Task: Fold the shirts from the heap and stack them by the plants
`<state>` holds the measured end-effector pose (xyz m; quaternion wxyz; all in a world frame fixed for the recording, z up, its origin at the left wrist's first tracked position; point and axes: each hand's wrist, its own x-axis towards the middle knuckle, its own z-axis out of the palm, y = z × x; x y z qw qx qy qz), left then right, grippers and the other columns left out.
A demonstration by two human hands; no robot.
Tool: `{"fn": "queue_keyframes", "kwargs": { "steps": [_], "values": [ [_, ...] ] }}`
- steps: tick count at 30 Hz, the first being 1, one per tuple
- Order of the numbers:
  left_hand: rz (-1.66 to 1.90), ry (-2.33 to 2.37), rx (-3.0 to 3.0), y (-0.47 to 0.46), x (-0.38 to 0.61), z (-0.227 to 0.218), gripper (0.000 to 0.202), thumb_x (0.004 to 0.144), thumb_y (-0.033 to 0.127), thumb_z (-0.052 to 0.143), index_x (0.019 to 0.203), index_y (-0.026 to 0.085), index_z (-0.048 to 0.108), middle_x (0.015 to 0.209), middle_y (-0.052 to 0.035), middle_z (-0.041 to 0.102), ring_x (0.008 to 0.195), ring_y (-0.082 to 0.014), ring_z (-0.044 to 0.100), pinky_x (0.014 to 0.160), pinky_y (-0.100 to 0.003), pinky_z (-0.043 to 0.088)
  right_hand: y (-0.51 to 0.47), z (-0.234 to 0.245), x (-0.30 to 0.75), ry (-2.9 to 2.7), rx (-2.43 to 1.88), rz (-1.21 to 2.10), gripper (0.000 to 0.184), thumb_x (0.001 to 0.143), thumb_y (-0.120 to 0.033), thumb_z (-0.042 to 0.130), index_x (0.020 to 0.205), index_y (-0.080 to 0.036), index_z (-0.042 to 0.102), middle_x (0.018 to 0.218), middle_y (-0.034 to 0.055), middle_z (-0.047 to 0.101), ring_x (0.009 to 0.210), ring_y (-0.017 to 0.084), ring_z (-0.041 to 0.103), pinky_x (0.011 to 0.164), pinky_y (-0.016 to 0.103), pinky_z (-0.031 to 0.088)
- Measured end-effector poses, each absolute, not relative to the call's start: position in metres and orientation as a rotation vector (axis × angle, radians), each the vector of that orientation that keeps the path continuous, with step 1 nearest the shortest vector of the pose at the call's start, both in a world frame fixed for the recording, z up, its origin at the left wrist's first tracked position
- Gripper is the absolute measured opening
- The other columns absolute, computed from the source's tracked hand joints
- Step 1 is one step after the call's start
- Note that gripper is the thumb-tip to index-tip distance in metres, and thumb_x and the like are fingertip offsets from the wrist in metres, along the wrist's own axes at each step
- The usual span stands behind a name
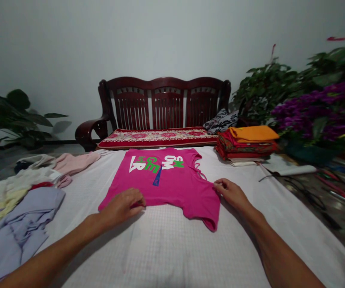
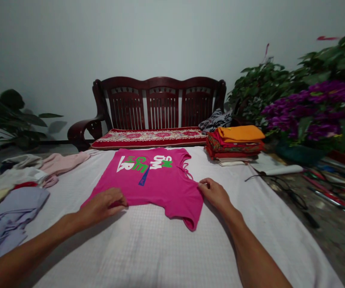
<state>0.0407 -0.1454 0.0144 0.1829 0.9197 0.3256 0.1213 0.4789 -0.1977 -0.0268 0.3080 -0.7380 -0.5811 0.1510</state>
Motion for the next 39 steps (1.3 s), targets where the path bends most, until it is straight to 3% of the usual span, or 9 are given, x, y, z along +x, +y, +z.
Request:
{"fn": "queue_keyframes", "kwargs": {
  "steps": [4, 9, 12, 18, 24, 28, 31, 34, 39],
  "values": [
    [0.319, 0.595, 2.758, -0.166, 0.107, 0.001, 0.019, 0.09, 0.024, 0.06, 0.108, 0.022, 0.063, 0.102, -0.0054, 0.066, 0.096, -0.022, 0.058, 0.084, -0.033, 0.044, -0.203, -0.02, 0.471, -1.547, -2.027, 0.386, 0.045, 0.091, -0.056, 0.051, 0.12, -0.025, 0.065, 0.086, 0.0037, 0.073, 0.079, 0.022, 0.067, 0.065, 0.029, 0.041],
    [0.394, 0.476, 2.899, -0.173, 0.164, -0.014, 0.029, 0.089, 0.031, 0.065, 0.116, 0.023, 0.059, 0.113, -0.0083, 0.062, 0.101, -0.0243, 0.054, 0.087, -0.036, 0.043, -0.203, -0.019, 0.463, -1.663, -2.114, 0.237, 0.028, 0.093, -0.044, 0.049, 0.094, -0.024, 0.068, 0.084, 0.0035, 0.072, 0.076, 0.02, 0.064, 0.061, 0.027, 0.033],
    [0.379, 0.457, 2.917, -0.168, 0.177, -0.018, 0.016, 0.097, 0.032, 0.055, 0.107, 0.022, 0.061, 0.103, -0.007, 0.063, 0.095, -0.0217, 0.054, 0.083, -0.034, 0.043, -0.201, -0.019, 0.468, -1.661, -2.177, 0.174, 0.027, 0.095, -0.04, 0.046, 0.093, -0.022, 0.066, 0.085, 0.0052, 0.072, 0.077, 0.02, 0.063, 0.06, 0.027, 0.03],
    [0.393, 0.327, 2.854, -0.161, 0.172, -0.015, 0.016, 0.097, 0.03, 0.055, 0.11, 0.022, 0.061, 0.104, -0.0065, 0.065, 0.097, -0.0209, 0.055, 0.084, -0.032, 0.042, -0.205, -0.017, 0.472, -1.615, -2.073, 0.192, 0.019, 0.088, -0.038, 0.055, 0.092, -0.023, 0.065, 0.081, 0.0021, 0.07, 0.071, 0.018, 0.06, 0.06, 0.027, 0.031],
    [0.462, 0.633, 2.61, -0.156, 0.181, -0.016, 0.019, 0.099, 0.027, 0.048, 0.086, 0.02, 0.061, 0.084, -0.0031, 0.065, 0.08, -0.0172, 0.056, 0.073, -0.029, 0.041, -0.209, -0.014, 0.464, -1.624, -1.516, 0.805, 0.02, 0.078, -0.038, 0.066, 0.077, -0.018, 0.062, 0.062, -0.0033, 0.056, 0.058, 0.012, 0.048, 0.056, 0.025, 0.035],
    [0.499, 0.784, 2.354, -0.146, 0.191, -0.02, 0.019, 0.096, 0.03, 0.049, 0.085, 0.019, 0.06, 0.079, -0.0011, 0.065, 0.072, -0.0154, 0.057, 0.065, -0.027, 0.04, -0.22, 0.001, 0.45, -1.778, -1.339, 1.282, 0.031, 0.066, -0.038, 0.079, 0.084, -0.016, 0.065, 0.073, -0.0012, 0.061, 0.064, 0.012, 0.051, 0.059, 0.025, 0.039],
    [0.491, 0.758, 2.302, -0.14, 0.191, -0.023, 0.016, 0.092, 0.029, 0.051, 0.087, 0.018, 0.062, 0.079, -0.0001, 0.066, 0.072, -0.0148, 0.057, 0.064, -0.026, 0.04, -0.232, 0.011, 0.434, -2.017, -1.385, 1.216, 0.05, 0.055, -0.034, 0.087, 0.099, -0.019, 0.066, 0.086, -0.0014, 0.063, 0.073, 0.014, 0.052, 0.063, 0.024, 0.04],
    [0.449, 0.69, 2.282, -0.14, 0.183, -0.019, 0.014, 0.083, 0.023, 0.058, 0.095, 0.019, 0.063, 0.084, 0.0007, 0.066, 0.076, -0.0146, 0.057, 0.066, -0.025, 0.042, -0.239, 0.007, 0.422, -2.182, -1.457, 0.956, 0.043, 0.063, -0.023, 0.079, 0.104, -0.022, 0.066, 0.086, -0.0028, 0.062, 0.073, 0.013, 0.051, 0.062, 0.023, 0.037],
    [0.343, 0.563, 2.386, -0.144, 0.171, -0.006, 0.046, 0.07, 0.014, 0.063, 0.115, 0.021, 0.057, 0.103, -0.0016, 0.065, 0.087, -0.0167, 0.058, 0.078, -0.028, 0.049, -0.223, -0.015, 0.428, -1.892, -1.439, 0.992, 0.024, 0.072, -0.015, 0.061, 0.095, -0.018, 0.064, 0.071, -0.004, 0.054, 0.062, 0.01, 0.046, 0.054, 0.021, 0.032]
  ]
}}
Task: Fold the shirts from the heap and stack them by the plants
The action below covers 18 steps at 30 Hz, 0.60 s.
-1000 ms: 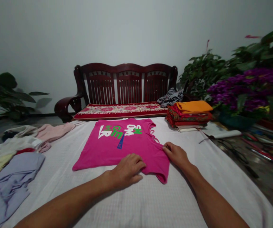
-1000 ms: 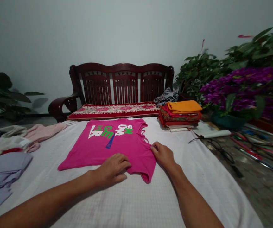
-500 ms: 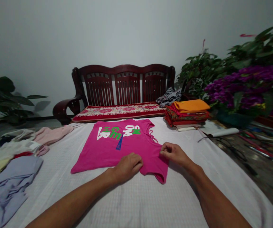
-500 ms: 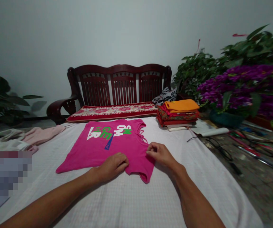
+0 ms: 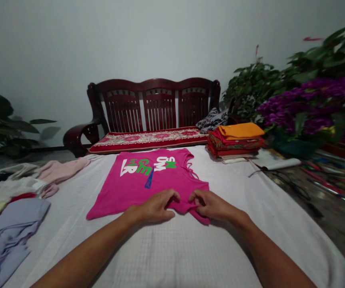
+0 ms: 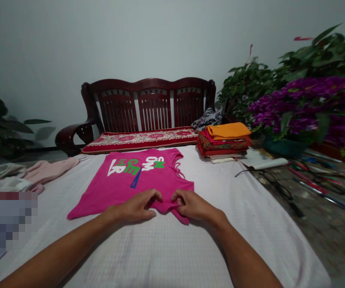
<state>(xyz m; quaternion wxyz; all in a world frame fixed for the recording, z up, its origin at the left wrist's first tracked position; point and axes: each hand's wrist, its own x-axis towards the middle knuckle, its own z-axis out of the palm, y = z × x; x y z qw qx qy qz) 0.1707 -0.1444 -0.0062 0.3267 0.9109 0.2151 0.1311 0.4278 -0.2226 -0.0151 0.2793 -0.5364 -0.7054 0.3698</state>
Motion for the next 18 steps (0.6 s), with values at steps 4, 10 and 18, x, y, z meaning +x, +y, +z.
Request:
{"fn": "queue_keyframes", "kwargs": {
  "steps": [4, 10, 18],
  "values": [
    [0.463, 0.399, 2.578, -0.148, 0.176, -0.008, 0.053, 0.081, 0.014, 0.061, 0.131, 0.025, 0.049, 0.136, -0.0092, 0.054, 0.119, -0.0229, 0.055, 0.099, -0.036, 0.047, -0.207, -0.024, 0.44, -1.537, -1.369, 1.185, 0.038, 0.065, -0.021, 0.068, 0.102, -0.017, 0.059, 0.064, -0.0081, 0.047, 0.054, 0.008, 0.04, 0.05, 0.021, 0.03],
    [0.478, 0.375, 2.857, -0.148, 0.198, -0.016, 0.027, 0.102, 0.03, 0.046, 0.125, 0.029, 0.059, 0.147, -0.0093, 0.048, 0.112, -0.0212, 0.061, 0.093, -0.034, 0.049, -0.204, -0.03, 0.443, -1.425, -1.397, 1.045, 0.033, 0.066, -0.021, 0.068, 0.098, -0.017, 0.06, 0.066, -0.0063, 0.051, 0.055, 0.009, 0.044, 0.052, 0.023, 0.033],
    [0.333, 0.477, 2.976, -0.139, 0.209, -0.004, 0.021, 0.098, 0.035, 0.051, 0.113, 0.025, 0.063, 0.106, -0.0068, 0.063, 0.089, -0.0207, 0.06, 0.076, -0.031, 0.046, -0.217, -0.006, 0.455, -1.926, -1.296, 0.851, 0.012, 0.082, -0.022, 0.061, 0.078, -0.019, 0.071, 0.083, 0.0028, 0.059, 0.083, 0.017, 0.056, 0.076, 0.03, 0.044]
  ]
}}
